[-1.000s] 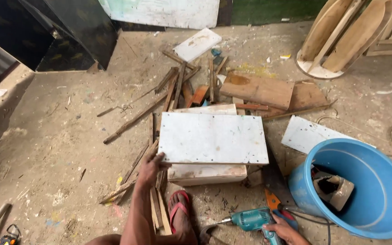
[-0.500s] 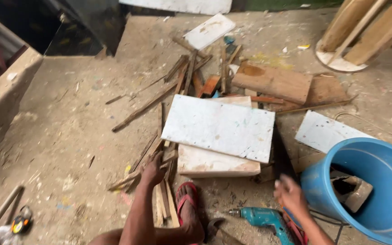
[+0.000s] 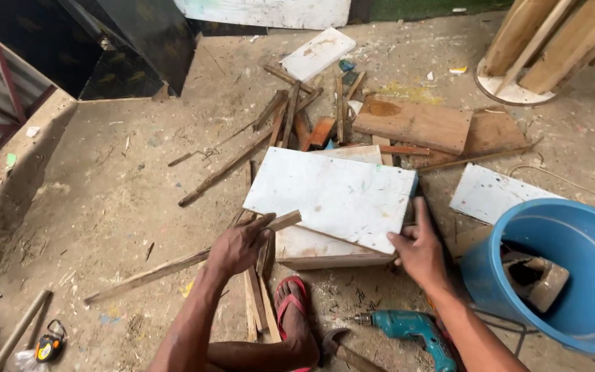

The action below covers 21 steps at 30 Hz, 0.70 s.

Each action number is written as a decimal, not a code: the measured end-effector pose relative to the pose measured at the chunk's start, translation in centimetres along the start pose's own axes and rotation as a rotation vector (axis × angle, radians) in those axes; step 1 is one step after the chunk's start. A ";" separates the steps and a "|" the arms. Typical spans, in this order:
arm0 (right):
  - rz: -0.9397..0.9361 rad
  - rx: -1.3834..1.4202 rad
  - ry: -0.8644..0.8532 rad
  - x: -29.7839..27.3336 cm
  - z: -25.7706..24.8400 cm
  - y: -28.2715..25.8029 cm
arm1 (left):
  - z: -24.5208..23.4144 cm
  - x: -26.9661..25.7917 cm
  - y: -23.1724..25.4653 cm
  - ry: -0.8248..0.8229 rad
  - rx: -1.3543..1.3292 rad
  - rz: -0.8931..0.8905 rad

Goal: Drilling holes into wooden panels and organizing wood scraps on the floor.

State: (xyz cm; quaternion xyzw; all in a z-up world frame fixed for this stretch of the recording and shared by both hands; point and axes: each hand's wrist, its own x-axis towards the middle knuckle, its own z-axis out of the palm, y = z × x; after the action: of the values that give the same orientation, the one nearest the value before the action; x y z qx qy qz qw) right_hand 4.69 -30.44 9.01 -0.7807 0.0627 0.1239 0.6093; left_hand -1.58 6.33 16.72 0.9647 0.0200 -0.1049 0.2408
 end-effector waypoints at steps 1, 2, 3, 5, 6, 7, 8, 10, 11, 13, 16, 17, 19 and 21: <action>-0.061 -0.011 -0.027 -1.4 0.2 -1.2 | -0.7 0.0 0.3 -0.028 -0.057 -0.008; -0.121 -0.024 -0.053 -2.8 0.5 -2.5 | -1.5 -0.2 0.6 -0.057 -0.113 -0.016; -0.129 -0.021 -0.045 -2.5 0.8 -1.0 | -2.1 -0.3 1.0 -0.051 -0.110 -0.006; -0.258 -0.365 -0.245 -1.9 1.6 2.1 | -3.2 -0.9 1.7 -0.098 -0.105 -0.057; -0.267 -0.366 -0.241 -1.9 2.2 1.8 | -3.3 -0.8 1.4 -0.090 -0.105 -0.053; -0.330 -0.485 -0.263 -2.5 2.6 1.9 | -2.9 -0.9 1.1 -0.090 -0.112 -0.074; -0.393 -0.603 -0.285 -2.9 3.0 2.0 | -2.6 -1.0 0.7 -0.091 -0.120 -0.094; -0.523 -0.767 -0.225 -2.0 3.1 3.4 | -1.9 -0.8 0.4 -0.098 -0.139 -0.089; -0.668 -0.926 -0.156 -1.2 3.2 3.9 | -1.7 -0.5 0.2 -0.091 -0.153 -0.081; -0.751 -1.109 -0.127 1.7 2.7 5.2 | -2.2 -0.4 0.7 -0.066 -0.155 -0.082; -1.003 -1.322 0.013 4.9 2.2 4.6 | -1.6 -0.3 -0.1 -0.041 -0.188 -0.091; -1.175 -1.342 0.142 6.0 2.1 3.8 | -1.4 0.1 -0.6 -0.034 -0.211 -0.087; -1.029 -1.176 0.105 4.6 1.7 -0.6 | -2.0 -0.2 -1.1 0.011 -0.202 -0.101; -0.881 -1.010 0.067 5.0 1.6 -2.5 | -2.6 -0.9 -0.7 0.057 -0.191 -0.120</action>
State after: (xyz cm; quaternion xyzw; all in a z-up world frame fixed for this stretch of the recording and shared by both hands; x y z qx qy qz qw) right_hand 9.96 -28.00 9.63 -0.9259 -0.3088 -0.1466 0.1607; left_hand -2.04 8.20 18.88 0.9369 0.0945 -0.0892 0.3244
